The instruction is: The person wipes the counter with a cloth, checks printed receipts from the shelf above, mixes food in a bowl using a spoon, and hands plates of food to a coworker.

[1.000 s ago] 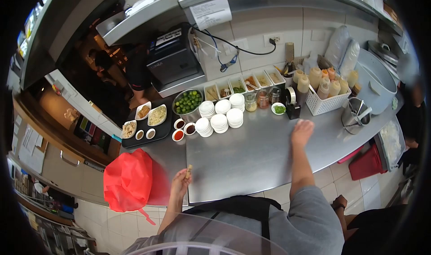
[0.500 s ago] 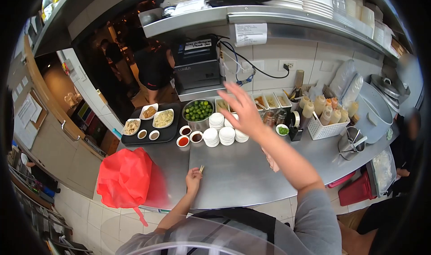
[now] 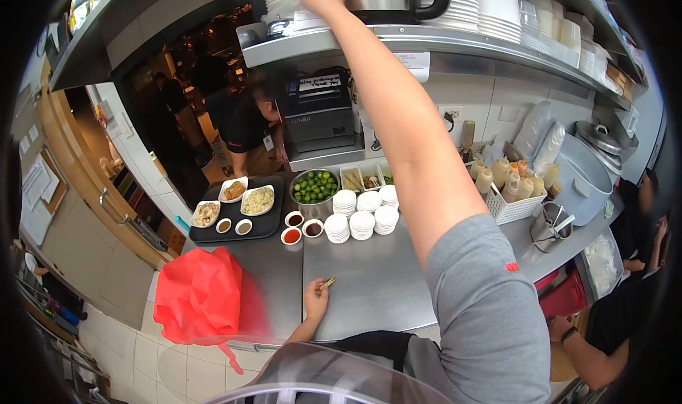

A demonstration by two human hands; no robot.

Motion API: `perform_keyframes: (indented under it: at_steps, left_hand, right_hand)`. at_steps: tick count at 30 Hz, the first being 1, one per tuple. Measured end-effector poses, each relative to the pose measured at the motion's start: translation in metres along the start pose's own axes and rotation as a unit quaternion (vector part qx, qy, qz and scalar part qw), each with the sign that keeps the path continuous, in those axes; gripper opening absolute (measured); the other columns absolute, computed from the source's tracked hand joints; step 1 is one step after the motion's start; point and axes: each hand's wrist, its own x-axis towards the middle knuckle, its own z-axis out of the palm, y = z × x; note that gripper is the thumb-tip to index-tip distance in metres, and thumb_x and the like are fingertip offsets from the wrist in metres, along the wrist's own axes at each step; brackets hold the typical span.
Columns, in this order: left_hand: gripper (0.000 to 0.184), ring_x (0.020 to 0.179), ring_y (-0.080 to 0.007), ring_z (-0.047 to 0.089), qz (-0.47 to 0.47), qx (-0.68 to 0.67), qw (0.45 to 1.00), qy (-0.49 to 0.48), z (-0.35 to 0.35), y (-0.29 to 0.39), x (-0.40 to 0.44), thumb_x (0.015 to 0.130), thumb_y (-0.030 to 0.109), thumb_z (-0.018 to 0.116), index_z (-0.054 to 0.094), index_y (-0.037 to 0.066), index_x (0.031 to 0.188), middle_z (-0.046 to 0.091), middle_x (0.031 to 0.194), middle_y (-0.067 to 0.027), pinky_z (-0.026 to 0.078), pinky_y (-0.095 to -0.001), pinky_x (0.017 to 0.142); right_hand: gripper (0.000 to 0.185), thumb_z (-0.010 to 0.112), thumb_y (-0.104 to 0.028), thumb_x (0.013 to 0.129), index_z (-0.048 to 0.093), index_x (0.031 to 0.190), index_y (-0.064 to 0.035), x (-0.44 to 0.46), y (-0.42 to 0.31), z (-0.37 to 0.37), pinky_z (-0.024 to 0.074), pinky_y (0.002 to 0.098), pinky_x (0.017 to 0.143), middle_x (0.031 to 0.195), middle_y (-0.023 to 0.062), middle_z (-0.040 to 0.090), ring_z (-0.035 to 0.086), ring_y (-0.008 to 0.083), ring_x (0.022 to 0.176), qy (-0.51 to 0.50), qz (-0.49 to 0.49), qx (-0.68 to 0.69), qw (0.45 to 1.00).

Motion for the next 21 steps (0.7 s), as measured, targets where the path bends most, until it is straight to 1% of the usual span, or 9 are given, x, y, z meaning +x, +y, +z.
perform_keyframes:
  at_steps: [2,3,4,5,7,10,13,16,21]
  left_hand:
    - [0.021,0.071,-0.0163,0.059,0.000,-0.005,1.000,0.000,0.002,0.000,0.000,0.078,0.002,0.059,0.059,0.000,0.098,0.060,0.085,-0.0103,0.049,-0.0265,0.062]
    - [0.021,0.071,-0.0158,0.059,-0.001,-0.007,1.000,0.001,0.001,0.000,0.000,0.078,0.002,0.059,0.059,0.000,0.099,0.061,0.086,-0.0106,0.049,-0.0261,0.063]
    - [0.022,0.071,-0.0153,0.059,-0.001,-0.008,1.000,0.002,0.002,-0.001,0.000,0.078,0.003,0.059,0.059,0.000,0.099,0.062,0.086,-0.0108,0.049,-0.0256,0.064]
    - [0.022,0.071,-0.0155,0.059,0.006,-0.005,1.000,0.004,0.003,-0.003,0.001,0.078,0.003,0.059,0.059,0.000,0.099,0.062,0.087,-0.0109,0.049,-0.0257,0.063]
    - [0.021,0.071,-0.0159,0.059,0.019,0.006,1.000,0.004,0.003,-0.008,0.001,0.078,0.002,0.059,0.059,-0.001,0.099,0.061,0.087,-0.0109,0.049,-0.0259,0.063]
    - [0.018,0.070,-0.0195,0.060,0.027,0.011,1.000,0.007,0.003,-0.006,0.001,0.077,0.001,0.059,0.059,-0.001,0.095,0.059,0.086,-0.0127,0.049,-0.0274,0.060]
    - [0.018,0.070,-0.0196,0.060,0.028,0.011,1.000,0.008,0.002,-0.002,0.001,0.077,0.001,0.059,0.059,-0.001,0.095,0.059,0.087,-0.0127,0.050,-0.0278,0.060]
    - [0.018,0.070,-0.0195,0.060,0.020,0.009,1.000,0.008,0.003,-0.004,0.000,0.077,0.001,0.059,0.059,-0.001,0.095,0.059,0.087,-0.0126,0.050,-0.0278,0.060]
    - [0.018,0.070,-0.0202,0.060,0.021,0.010,1.000,0.002,0.001,-0.002,0.000,0.077,0.001,0.059,0.059,-0.001,0.095,0.059,0.087,-0.0127,0.050,-0.0277,0.060]
  right_hand:
    - [0.029,0.056,-0.010,0.077,0.058,0.103,0.0032,-0.031,-0.049,-0.064,0.0471,0.0345,0.076,0.088,0.0236,0.063,0.062,0.0306,0.086,-0.003,0.024,0.179,0.983]
    - [0.024,0.056,-0.008,0.078,0.061,0.099,0.0016,-0.042,-0.070,-0.090,0.0482,0.0323,0.071,0.084,0.0212,0.064,0.063,0.0276,0.081,-0.006,0.035,0.269,0.963]
    - [0.017,0.059,-0.006,0.078,0.064,0.094,-0.0007,-0.040,-0.063,-0.088,0.0468,0.0268,0.063,0.078,0.0160,0.065,0.063,0.0203,0.071,-0.006,0.007,0.302,0.953]
    - [0.024,0.057,-0.008,0.084,0.061,0.107,-0.0030,-0.034,-0.047,-0.079,0.0475,0.0259,0.077,0.091,0.0075,0.064,0.061,0.0140,0.087,-0.070,-0.027,0.349,0.934]
    - [0.015,0.058,-0.006,0.083,0.064,0.097,-0.0021,-0.044,-0.056,-0.089,0.0457,0.0199,0.074,0.080,0.0019,0.064,0.059,0.0072,0.083,-0.052,-0.062,0.357,0.930]
    - [0.015,0.060,-0.006,0.083,0.065,0.096,-0.0030,-0.060,-0.067,-0.096,0.0458,0.0204,0.074,0.082,0.0024,0.065,0.060,0.0081,0.083,-0.026,-0.059,0.398,0.915]
    - [0.013,0.062,-0.005,0.082,0.066,0.094,-0.0037,-0.067,-0.073,-0.100,0.0462,0.0199,0.074,0.083,0.0016,0.066,0.060,0.0072,0.082,0.007,-0.087,0.348,0.933]
    - [0.012,0.062,-0.005,0.081,0.067,0.092,-0.0039,-0.071,-0.078,-0.101,0.0467,0.0197,0.073,0.085,0.0013,0.067,0.061,0.0067,0.080,0.042,-0.123,0.316,0.940]
    - [0.009,0.063,-0.005,0.081,0.067,0.089,-0.0029,-0.073,-0.084,-0.101,0.0470,0.0191,0.070,0.082,0.0014,0.068,0.061,0.0059,0.077,0.077,-0.136,0.305,0.940]
